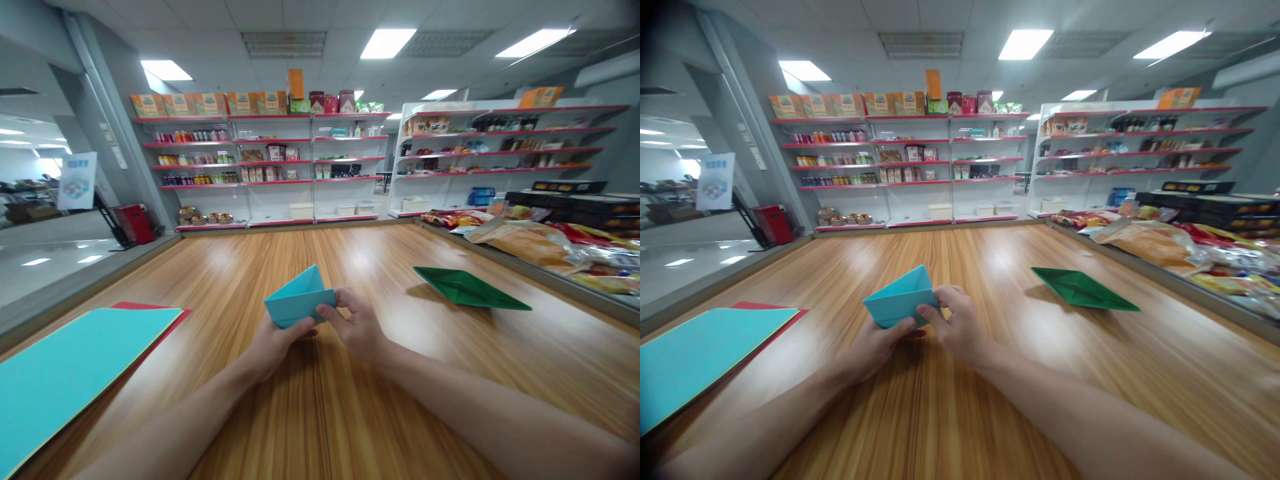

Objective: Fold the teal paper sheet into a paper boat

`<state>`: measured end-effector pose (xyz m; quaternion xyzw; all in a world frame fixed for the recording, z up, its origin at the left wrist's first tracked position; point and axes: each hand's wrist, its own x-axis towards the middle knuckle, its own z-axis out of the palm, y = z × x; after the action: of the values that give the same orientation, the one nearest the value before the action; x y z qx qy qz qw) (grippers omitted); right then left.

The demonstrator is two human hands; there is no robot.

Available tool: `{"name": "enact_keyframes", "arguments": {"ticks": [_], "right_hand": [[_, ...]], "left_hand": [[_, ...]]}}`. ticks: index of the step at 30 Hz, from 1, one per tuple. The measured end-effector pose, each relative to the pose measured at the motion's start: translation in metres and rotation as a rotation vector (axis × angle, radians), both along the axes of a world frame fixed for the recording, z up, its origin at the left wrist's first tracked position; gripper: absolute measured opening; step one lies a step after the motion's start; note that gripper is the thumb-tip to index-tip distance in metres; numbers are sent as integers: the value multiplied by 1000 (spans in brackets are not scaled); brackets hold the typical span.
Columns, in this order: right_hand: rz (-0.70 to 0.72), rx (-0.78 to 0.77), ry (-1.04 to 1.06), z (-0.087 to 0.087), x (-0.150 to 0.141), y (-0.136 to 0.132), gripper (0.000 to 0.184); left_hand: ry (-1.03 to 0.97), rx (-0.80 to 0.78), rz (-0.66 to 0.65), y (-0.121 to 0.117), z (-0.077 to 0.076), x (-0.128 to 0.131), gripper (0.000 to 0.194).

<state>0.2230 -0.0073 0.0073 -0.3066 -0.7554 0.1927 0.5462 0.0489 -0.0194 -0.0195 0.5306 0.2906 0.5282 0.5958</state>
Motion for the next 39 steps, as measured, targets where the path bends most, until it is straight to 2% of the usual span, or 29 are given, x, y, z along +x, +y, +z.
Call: {"name": "enact_keyframes", "arguments": {"ticks": [5, 8, 10, 11, 14, 16, 19, 26, 30, 33, 37, 39], "right_hand": [[-92, 72, -25, -3, -2, 4, 21], [-109, 31, 51, -5, -7, 8, 16], [-43, -139, 184, -9, -10, 11, 35], [43, -272, 243, -11, -10, 13, 42], [386, -649, 325, -16, -4, 18, 40], [486, -756, 355, -17, 3, 22, 38], [465, -786, 393, -17, 10, 29, 38], [471, -822, 288, -17, 9, 37, 32], [467, -843, 225, -16, 7, 35, 36], [465, -836, 214, -15, 7, 33, 41], [440, -810, 237, -18, 8, 32, 44], [423, -800, 231, -19, 8, 33, 44]], "left_hand": [[24, -2, -7, -1, 5, 1, 53], [24, -18, 18, -1, 8, 0, 51], [36, -48, 20, -2, 9, 0, 50], [43, -68, 7, -2, 10, 0, 50], [65, -119, -51, -3, 13, 0, 50], [91, -146, -98, -3, 15, 1, 51], [120, -174, -98, 2, 15, 3, 53], [109, -131, 234, 22, 3, 5, 43], [171, -99, 317, 22, 3, 2, 39], [203, -101, 269, 20, 7, 1, 37], [206, -133, 65, 18, 12, -1, 43], [195, -134, 21, 17, 12, -2, 45]]}}
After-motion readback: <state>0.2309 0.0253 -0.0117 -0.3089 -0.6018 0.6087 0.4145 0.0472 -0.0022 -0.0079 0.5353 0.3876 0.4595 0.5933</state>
